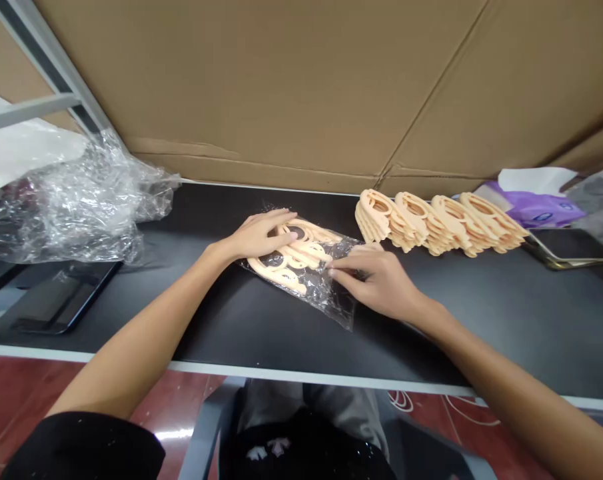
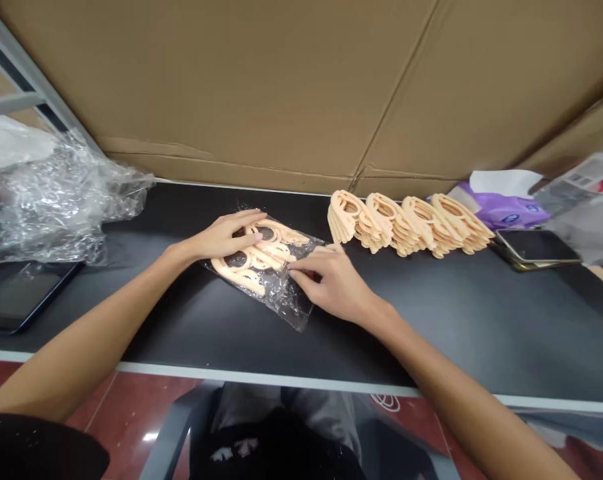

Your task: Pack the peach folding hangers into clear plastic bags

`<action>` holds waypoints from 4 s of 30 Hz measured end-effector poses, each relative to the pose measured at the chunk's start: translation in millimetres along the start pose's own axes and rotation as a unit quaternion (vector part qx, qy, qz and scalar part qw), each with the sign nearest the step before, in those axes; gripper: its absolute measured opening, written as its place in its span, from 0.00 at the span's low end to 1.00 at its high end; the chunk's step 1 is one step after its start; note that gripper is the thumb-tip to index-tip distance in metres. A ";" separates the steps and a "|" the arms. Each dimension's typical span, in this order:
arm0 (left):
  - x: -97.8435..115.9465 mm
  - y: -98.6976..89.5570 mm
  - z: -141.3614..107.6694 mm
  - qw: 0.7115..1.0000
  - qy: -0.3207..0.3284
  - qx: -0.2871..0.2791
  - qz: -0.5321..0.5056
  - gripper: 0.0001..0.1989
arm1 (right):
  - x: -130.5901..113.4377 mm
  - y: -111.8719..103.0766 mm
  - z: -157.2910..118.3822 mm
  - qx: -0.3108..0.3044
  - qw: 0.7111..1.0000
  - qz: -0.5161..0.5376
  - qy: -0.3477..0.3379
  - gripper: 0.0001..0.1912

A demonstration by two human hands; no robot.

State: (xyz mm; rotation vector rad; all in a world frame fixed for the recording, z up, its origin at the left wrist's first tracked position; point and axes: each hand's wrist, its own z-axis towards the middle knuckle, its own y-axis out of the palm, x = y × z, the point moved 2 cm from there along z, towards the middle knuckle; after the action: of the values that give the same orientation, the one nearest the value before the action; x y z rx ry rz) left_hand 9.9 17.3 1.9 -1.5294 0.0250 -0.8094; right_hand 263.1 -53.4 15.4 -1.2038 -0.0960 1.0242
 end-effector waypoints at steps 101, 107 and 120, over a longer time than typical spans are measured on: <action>109.6 20.7 -157.0 0.905 -0.268 0.262 -0.202 0.14 | 19.9 -26.2 -40.6 0.022 0.919 0.299 0.258 0.20; 114.6 25.6 -155.1 0.907 -0.263 0.282 -0.167 0.11 | 14.7 -15.9 -38.9 0.087 0.940 0.209 0.255 0.17; 122.5 38.6 -159.2 0.943 -0.094 0.249 0.201 0.14 | 8.3 -7.6 -40.5 0.085 0.987 0.100 0.095 0.10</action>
State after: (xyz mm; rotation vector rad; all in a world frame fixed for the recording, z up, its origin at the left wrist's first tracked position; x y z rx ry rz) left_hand 39.9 -184.9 9.8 -1.0624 -0.0088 -0.3047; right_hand 295.0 -76.7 1.2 -1.1645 0.2607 1.0629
